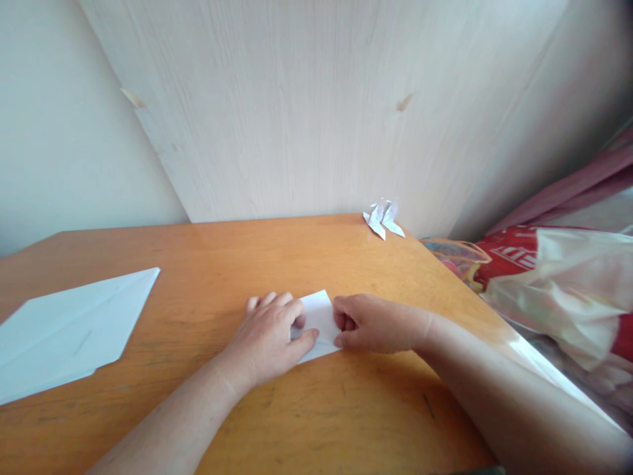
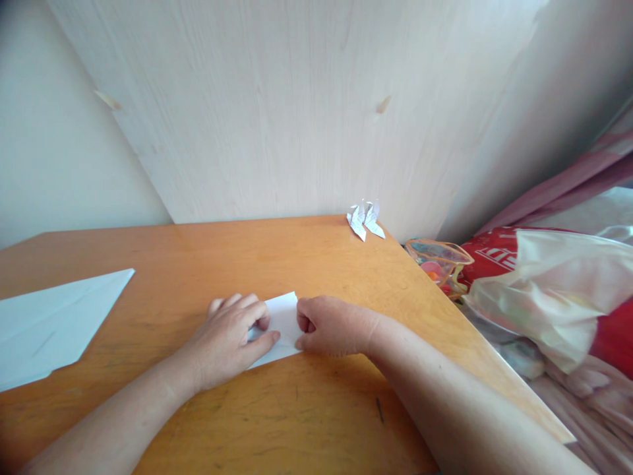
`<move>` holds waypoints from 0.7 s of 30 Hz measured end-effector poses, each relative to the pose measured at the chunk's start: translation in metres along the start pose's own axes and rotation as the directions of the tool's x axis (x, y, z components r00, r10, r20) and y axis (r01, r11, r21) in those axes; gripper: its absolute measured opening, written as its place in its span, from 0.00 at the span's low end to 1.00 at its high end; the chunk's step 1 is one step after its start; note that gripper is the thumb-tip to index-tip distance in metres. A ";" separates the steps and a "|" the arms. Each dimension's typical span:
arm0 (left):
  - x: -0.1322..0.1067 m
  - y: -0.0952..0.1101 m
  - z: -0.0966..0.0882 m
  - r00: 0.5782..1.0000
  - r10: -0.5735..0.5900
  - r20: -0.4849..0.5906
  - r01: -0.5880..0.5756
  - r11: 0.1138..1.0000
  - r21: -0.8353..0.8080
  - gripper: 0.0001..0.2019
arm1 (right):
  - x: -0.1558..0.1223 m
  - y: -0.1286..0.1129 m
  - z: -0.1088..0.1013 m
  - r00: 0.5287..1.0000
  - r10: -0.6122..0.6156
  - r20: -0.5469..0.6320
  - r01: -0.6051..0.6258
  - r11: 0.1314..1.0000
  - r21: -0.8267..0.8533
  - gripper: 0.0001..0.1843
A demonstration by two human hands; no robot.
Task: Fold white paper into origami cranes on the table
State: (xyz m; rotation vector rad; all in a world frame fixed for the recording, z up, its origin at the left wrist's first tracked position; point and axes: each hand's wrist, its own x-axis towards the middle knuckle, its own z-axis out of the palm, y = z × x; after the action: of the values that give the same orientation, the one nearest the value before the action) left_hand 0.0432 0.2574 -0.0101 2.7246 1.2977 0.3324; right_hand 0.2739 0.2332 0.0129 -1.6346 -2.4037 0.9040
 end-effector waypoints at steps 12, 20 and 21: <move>-0.001 -0.007 -0.001 1.000 0.005 0.031 -0.002 0.997 -0.083 0.11 | -0.003 -0.004 -0.002 1.000 0.016 0.002 -0.016 1.000 -0.011 0.07; 0.000 -0.008 -0.001 0.999 -0.022 0.048 0.026 0.995 -0.094 0.13 | 0.000 -0.004 -0.002 1.000 -0.007 0.011 0.007 1.000 -0.027 0.07; 0.001 -0.008 -0.001 0.998 -0.025 0.052 0.030 0.995 -0.097 0.12 | 0.000 -0.004 -0.001 1.000 -0.009 0.009 0.009 1.000 -0.026 0.07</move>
State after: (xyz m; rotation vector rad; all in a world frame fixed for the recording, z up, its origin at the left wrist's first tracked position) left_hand 0.0373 0.2630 -0.0106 2.6139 1.2701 0.3134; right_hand 0.2715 0.2326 0.0161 -1.6308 -2.4364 0.8844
